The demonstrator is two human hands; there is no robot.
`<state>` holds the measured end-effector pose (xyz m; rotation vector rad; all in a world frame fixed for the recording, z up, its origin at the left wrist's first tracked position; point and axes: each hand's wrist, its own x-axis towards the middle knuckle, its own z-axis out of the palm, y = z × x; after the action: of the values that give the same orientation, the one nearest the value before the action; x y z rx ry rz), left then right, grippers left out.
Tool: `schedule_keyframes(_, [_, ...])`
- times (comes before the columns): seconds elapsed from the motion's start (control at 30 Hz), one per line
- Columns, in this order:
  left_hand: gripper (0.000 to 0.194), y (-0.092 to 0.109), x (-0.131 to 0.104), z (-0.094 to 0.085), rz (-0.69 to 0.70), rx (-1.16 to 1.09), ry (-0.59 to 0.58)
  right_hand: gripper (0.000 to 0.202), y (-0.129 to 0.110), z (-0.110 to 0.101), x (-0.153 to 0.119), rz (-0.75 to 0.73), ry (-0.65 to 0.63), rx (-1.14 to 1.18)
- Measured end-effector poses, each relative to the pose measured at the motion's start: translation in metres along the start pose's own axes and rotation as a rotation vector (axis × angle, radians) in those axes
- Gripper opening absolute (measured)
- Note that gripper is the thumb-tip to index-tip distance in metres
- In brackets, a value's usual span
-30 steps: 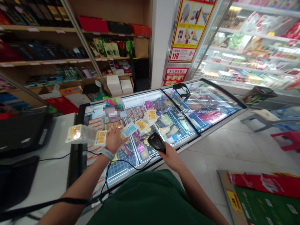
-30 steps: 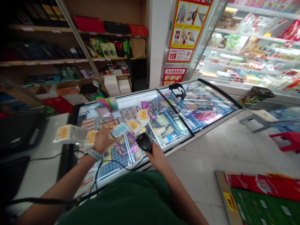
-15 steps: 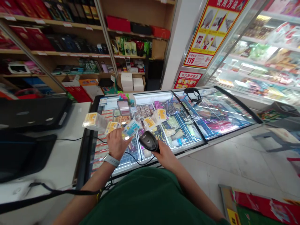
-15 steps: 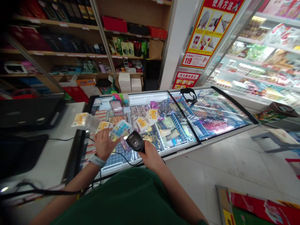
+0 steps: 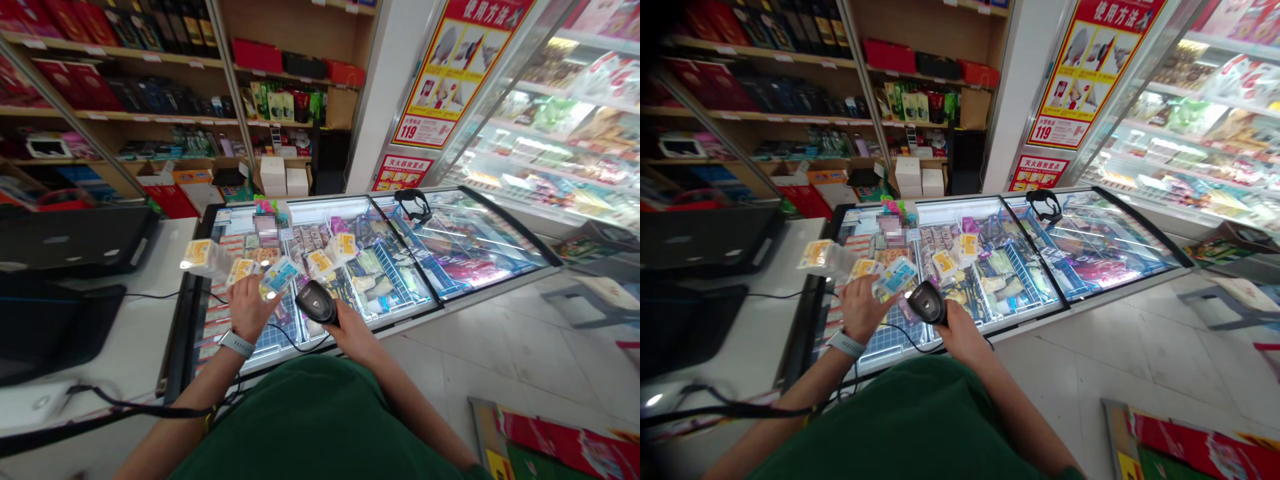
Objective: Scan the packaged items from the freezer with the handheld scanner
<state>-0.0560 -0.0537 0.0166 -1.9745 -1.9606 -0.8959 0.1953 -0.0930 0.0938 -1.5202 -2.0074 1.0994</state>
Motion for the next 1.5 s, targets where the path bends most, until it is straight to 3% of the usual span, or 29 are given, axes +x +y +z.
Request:
schedule_keyframes(0.33, [0.055, -0.001, -0.002, 0.0, -0.041, 0.0, -0.035, 0.027, 0.005, 0.005, 0.002, 0.009, 0.004, -0.008])
schedule_keyframes(0.6, [0.058, -0.034, 0.006, -0.002, -0.472, 0.123, -0.15, 0.027, 0.005, 0.004, 0.003, 0.002, 0.011, 0.033])
schedule_keyframes(0.9, [0.058, -0.068, 0.017, 0.008, -0.63, 0.202, -0.23, 0.022, 0.005, 0.006, 0.0, 0.031, 0.003, -0.004])
schedule_keyframes(1.1, [0.06, -0.072, 0.014, 0.012, -0.628, 0.214, -0.291, 0.021, 0.008, 0.006, -0.003, 0.014, 0.012, -0.009])
schedule_keyframes(1.27, [0.073, -0.064, 0.004, 0.002, -0.569, 0.229, -0.271, 0.02, 0.01, 0.004, -0.004, 0.03, 0.015, -0.015])
schedule_keyframes(1.4, [0.061, -0.055, -0.005, -0.008, -0.46, 0.251, -0.189, 0.022, 0.015, 0.002, -0.006, 0.049, 0.034, -0.032])
schedule_keyframes(1.5, [0.052, -0.051, 0.0, -0.006, -0.301, 0.191, -0.152, 0.021, 0.021, 0.0, -0.007, 0.069, 0.058, -0.037])
